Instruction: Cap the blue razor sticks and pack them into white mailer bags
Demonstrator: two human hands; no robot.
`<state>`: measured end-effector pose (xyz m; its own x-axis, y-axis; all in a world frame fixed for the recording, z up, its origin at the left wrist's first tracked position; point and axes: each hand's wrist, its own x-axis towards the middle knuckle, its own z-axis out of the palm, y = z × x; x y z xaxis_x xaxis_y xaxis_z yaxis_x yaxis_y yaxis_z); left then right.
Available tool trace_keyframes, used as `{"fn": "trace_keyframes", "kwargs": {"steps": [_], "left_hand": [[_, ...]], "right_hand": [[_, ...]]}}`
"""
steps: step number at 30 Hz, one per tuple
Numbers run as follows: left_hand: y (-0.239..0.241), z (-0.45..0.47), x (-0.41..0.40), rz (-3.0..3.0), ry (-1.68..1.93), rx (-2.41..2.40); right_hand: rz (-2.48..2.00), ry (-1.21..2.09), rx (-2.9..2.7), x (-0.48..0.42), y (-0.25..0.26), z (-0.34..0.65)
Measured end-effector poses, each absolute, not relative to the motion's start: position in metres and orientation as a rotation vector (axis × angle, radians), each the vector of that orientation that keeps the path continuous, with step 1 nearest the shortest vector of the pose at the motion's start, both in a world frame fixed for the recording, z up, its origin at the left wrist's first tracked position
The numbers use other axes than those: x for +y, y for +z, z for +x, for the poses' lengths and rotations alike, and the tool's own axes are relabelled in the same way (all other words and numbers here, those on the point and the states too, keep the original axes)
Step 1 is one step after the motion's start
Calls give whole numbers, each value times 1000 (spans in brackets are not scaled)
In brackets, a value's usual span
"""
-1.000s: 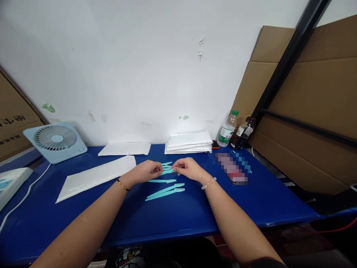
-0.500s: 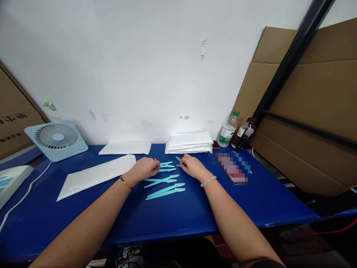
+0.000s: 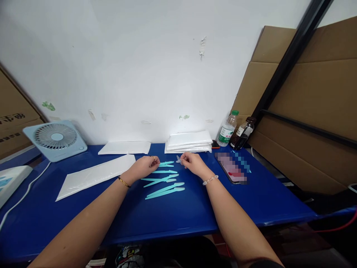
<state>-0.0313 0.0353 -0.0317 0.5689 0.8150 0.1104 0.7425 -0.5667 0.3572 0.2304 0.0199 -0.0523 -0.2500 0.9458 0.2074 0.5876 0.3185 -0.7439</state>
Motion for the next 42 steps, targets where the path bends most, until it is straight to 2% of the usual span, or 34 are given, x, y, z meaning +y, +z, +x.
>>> {"fn": "trace_keyframes", "kwargs": {"steps": [8, 17, 31, 35, 39, 42], "left_hand": [[-31, -34, 37, 2361, 426, 1206], [-35, -37, 41, 2257, 447, 1154], [-37, -27, 34, 2255, 397, 1005], [-33, -26, 31, 2353, 336, 1068], [-36, -29, 35, 2531, 302, 1217], [-40, -29, 37, 2559, 255, 1274]], "right_hand": [[-1112, 998, -1642, 25, -59, 227], [-1107, 1021, -1529, 22, -59, 221], [-1168, 1020, -1766, 11, -49, 211], [-1169, 790, -1847, 19, -46, 230], [-1528, 359, -1859, 31, -55, 250], [-1736, 257, -1950, 36, -64, 255]]}}
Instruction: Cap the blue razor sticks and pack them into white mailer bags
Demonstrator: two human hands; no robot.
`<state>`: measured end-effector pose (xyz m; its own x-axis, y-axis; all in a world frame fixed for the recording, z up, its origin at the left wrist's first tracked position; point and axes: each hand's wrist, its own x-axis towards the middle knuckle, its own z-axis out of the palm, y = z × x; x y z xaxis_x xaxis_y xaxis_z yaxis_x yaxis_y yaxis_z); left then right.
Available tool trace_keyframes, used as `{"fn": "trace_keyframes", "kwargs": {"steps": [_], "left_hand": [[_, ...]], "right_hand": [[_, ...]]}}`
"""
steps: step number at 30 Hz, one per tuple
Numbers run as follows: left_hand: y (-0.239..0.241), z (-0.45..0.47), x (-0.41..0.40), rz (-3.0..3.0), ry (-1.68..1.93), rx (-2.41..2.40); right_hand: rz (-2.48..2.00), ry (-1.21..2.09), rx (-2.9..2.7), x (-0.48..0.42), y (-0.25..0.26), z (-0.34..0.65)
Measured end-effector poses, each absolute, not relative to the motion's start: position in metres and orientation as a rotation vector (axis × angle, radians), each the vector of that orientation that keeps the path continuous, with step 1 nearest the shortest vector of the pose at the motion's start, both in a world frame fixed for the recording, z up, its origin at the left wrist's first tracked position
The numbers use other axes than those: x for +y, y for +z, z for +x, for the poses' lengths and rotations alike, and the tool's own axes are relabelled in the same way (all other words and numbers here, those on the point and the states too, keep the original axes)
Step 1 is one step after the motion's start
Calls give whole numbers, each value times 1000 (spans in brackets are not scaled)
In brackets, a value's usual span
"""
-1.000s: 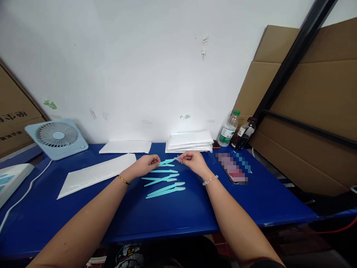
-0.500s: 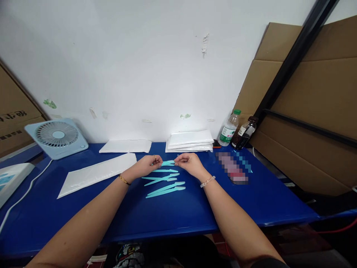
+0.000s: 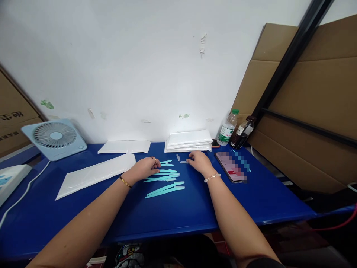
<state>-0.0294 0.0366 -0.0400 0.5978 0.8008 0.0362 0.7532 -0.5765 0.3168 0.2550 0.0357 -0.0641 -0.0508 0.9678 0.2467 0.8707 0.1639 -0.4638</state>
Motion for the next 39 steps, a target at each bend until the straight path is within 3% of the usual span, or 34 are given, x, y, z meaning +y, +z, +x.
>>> {"fn": "trace_keyframes", "kwargs": {"steps": [8, 11, 16, 21, 39], "left_hand": [[-40, -29, 36, 2557, 270, 1290], [-40, -32, 38, 2449, 394, 1288], [-40, -35, 40, 2187, 525, 1182], [-41, -35, 44, 2054, 533, 1118], [-43, -34, 50, 1955, 542, 1081]], "right_hand": [[-1888, 315, -1974, 36, -65, 256], [-1703, 415, -1851, 34, -60, 256], [-1315, 859, -1581, 30, -56, 246], [-1151, 1032, -1349, 28, -56, 234], [-1141, 997, -1540, 19, -52, 221]]}}
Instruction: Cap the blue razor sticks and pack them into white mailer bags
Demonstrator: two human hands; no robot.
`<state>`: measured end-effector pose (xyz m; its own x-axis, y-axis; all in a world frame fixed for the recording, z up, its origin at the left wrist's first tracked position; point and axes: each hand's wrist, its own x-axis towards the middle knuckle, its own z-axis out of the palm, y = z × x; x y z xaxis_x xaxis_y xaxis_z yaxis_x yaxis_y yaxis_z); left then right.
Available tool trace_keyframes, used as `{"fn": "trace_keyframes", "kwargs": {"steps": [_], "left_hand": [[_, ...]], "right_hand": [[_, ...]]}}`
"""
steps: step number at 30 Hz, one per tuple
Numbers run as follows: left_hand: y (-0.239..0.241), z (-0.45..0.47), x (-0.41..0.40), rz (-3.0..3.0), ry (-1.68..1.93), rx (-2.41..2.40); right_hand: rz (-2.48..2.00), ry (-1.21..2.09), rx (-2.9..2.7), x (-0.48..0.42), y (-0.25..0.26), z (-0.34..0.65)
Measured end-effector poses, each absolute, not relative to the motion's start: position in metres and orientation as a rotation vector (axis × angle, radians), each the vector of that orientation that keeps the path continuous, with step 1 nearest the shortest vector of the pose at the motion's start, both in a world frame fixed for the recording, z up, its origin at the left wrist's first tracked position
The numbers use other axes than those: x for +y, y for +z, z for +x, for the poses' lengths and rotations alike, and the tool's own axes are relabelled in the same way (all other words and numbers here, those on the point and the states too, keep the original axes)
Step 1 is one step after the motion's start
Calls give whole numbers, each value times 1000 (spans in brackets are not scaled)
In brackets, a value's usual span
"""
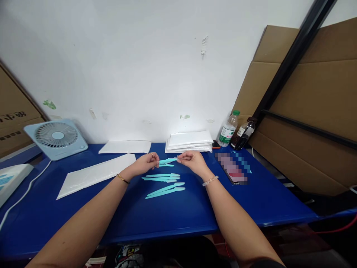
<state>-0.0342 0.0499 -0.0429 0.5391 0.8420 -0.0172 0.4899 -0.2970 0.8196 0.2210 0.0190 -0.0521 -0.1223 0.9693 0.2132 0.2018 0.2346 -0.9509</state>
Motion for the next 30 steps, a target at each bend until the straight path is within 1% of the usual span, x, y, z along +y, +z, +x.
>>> {"fn": "trace_keyframes", "kwargs": {"steps": [7, 10, 12, 15, 16, 18, 22, 26, 30], "left_hand": [[-44, -28, 44, 1923, 417, 1029], [-46, -26, 41, 2022, 408, 1071], [-47, -26, 40, 2202, 438, 1187], [-49, -27, 41, 2461, 423, 1328], [-49, -28, 42, 2512, 410, 1347], [-49, -28, 44, 2568, 398, 1366], [-49, -27, 45, 2634, 368, 1379], [-49, -26, 44, 2657, 340, 1405], [-48, -26, 43, 2611, 320, 1410]], "right_hand": [[-1119, 1088, -1610, 17, -59, 215], [-1130, 1073, -1672, 18, -56, 220], [-1179, 900, -1741, 21, -55, 228], [-1341, 490, -1874, 29, -57, 243], [-1399, 398, -1929, 31, -59, 247], [-1479, 320, -2038, 34, -63, 250], [-1565, 265, -2182, 36, -68, 244], [-1639, 217, -2156, 35, -69, 237], [-1513, 472, -1961, 34, -69, 238]]}}
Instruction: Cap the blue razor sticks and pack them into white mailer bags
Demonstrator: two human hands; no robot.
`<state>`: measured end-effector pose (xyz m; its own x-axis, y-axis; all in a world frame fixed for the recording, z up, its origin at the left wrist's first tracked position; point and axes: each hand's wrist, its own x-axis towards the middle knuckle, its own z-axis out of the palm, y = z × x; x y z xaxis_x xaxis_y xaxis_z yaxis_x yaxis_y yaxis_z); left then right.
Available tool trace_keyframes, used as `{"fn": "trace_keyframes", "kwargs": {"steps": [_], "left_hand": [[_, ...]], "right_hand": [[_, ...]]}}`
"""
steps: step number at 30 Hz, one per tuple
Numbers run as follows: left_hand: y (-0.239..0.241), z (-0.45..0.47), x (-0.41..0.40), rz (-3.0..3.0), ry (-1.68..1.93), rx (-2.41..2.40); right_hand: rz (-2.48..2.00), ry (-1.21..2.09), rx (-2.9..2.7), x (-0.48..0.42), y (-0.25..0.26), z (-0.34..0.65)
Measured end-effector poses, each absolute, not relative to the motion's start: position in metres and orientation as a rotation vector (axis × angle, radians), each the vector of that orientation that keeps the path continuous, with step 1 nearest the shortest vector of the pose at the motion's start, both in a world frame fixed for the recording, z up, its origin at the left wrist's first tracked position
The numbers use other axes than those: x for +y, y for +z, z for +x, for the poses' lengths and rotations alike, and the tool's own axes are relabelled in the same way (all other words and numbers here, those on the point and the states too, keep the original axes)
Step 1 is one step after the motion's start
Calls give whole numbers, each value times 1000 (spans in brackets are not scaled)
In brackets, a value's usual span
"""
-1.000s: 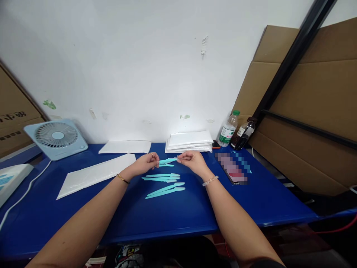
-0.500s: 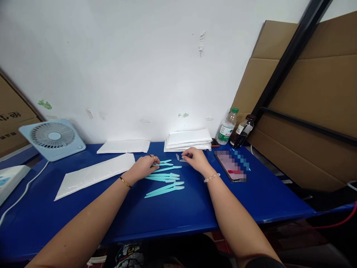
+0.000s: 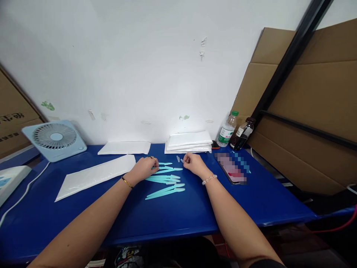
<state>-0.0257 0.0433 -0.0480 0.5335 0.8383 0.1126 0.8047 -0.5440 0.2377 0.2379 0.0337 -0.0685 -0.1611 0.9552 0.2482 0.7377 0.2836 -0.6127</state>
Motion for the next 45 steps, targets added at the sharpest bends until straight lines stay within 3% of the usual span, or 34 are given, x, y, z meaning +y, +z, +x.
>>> {"fn": "trace_keyframes", "kwargs": {"steps": [16, 34, 37, 42, 45], "left_hand": [[-51, -35, 51, 2145, 549, 1206], [-44, -26, 43, 2129, 552, 1119], [-43, -26, 42, 2174, 524, 1141], [-52, -31, 49, 2434, 584, 1388], [-59, -35, 57, 2490, 534, 1456]], "right_hand": [[-1081, 1253, -1418, 25, -54, 224], [-1106, 1307, -1417, 22, -63, 204], [-1216, 1122, -1531, 27, -65, 213], [-1554, 379, -1796, 43, -74, 227], [-1660, 216, -1902, 49, -80, 221]]}}
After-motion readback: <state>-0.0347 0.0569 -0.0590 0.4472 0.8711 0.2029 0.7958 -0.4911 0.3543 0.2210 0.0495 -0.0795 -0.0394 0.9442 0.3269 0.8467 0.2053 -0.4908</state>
